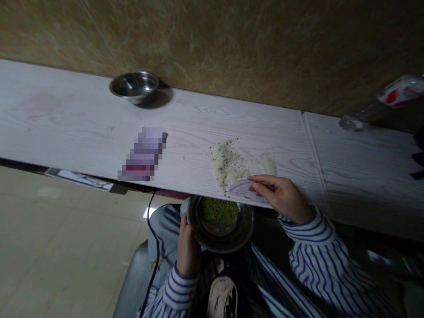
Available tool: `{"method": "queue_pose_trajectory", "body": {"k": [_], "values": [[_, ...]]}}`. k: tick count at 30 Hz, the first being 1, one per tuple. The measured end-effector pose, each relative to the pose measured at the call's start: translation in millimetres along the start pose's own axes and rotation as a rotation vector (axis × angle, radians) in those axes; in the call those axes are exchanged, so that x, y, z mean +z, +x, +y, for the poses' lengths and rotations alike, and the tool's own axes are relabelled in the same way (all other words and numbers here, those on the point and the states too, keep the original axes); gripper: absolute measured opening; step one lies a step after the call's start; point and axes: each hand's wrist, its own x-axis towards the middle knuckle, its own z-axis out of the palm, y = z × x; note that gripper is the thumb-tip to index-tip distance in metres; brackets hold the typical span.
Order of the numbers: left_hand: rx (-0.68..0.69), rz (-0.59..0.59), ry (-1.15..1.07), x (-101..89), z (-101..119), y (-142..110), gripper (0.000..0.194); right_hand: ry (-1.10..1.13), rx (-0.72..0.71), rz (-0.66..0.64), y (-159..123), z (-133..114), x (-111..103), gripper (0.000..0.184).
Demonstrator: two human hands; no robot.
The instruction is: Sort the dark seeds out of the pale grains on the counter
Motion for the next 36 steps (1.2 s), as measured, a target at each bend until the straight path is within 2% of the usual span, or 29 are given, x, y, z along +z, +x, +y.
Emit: {"method": "queue_pose_trajectory", "body": {"k": [7, 15, 26, 31, 36], "values": [[-0.052, 0.041, -0.016, 4.3, 1, -1, 0.054, -0.01, -0.03, 0.022, 1, 3, 2, 0.032], [-0.043, 0.05, -0.018, 4.3, 3, 0, 0.056, -0.01, -0.048, 0.065, 18, 6, 0, 0.036], [-0.031, 0.051, -0.045, 0.6, 1, 0, 0.052, -0.014, -0.064, -0.02, 10, -1, 3, 0.029], [0.029, 0.036, -0.001, -4.1, -4, 3, 0.05, -0.007, -0.061, -0.037, 9, 0, 4, 0.028], [0.004, 0.05, 0.003, -4.3, -5, 3, 0.049, -0.034, -0.086, -0.037, 8, -1, 5, 0.027]]}}
